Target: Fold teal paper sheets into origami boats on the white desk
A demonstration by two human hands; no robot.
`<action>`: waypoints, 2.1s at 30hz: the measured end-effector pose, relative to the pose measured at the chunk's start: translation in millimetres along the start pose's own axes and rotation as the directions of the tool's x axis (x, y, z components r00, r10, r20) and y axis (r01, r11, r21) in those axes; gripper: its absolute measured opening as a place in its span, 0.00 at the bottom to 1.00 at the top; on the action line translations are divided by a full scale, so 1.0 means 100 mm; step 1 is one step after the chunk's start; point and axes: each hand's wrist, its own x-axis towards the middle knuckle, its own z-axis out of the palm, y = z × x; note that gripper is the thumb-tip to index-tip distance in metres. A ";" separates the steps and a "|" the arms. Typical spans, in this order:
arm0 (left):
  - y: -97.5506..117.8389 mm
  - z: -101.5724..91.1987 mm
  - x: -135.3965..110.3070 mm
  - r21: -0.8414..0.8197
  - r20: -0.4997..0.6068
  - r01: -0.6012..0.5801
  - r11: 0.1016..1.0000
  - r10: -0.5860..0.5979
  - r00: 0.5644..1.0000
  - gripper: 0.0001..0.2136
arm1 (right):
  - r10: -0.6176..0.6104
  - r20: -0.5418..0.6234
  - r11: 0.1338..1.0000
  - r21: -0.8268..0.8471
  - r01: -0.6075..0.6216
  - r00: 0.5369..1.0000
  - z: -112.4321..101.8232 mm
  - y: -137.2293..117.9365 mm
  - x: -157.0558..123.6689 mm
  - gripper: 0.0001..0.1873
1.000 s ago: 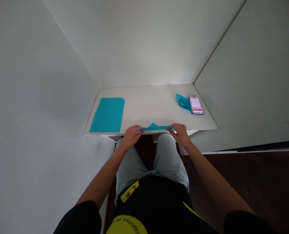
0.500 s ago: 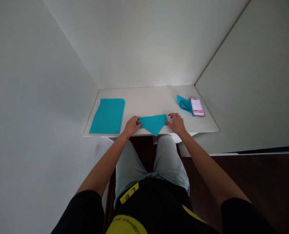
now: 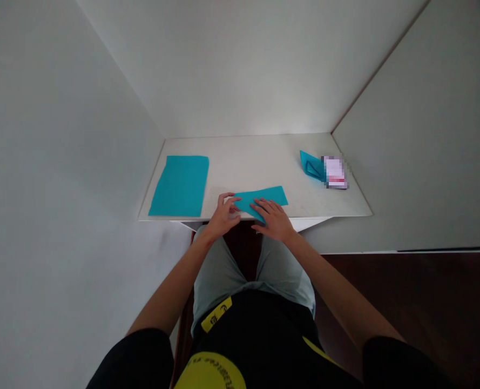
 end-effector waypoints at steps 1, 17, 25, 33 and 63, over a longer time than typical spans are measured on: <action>0.00 0.03 0.00 -0.011 -0.027 0.005 1.000 -0.005 1.000 0.28 | 0.008 0.000 1.000 0.000 -0.008 1.000 -0.01 -0.01 -0.01 0.41; 0.31 0.16 -0.05 0.468 -0.216 0.129 0.874 -0.029 0.976 0.06 | 0.072 0.080 0.996 -0.060 -0.067 0.994 -0.01 -0.23 -0.05 0.45; 0.25 0.11 -0.06 0.536 -0.066 0.022 0.844 0.015 0.998 0.12 | -0.019 0.083 1.000 -0.005 0.019 0.996 -0.09 -0.07 -0.15 0.54; 0.19 0.03 -0.02 0.538 -0.013 -0.025 0.843 0.039 0.999 0.13 | -0.006 0.011 1.000 -0.025 0.006 1.000 -0.34 0.65 -0.49 0.23; -0.12 -0.38 0.88 0.301 0.305 0.184 0.936 -0.277 0.911 0.19 | 0.084 0.047 0.978 0.188 -0.092 0.995 -0.49 1.08 0.34 0.18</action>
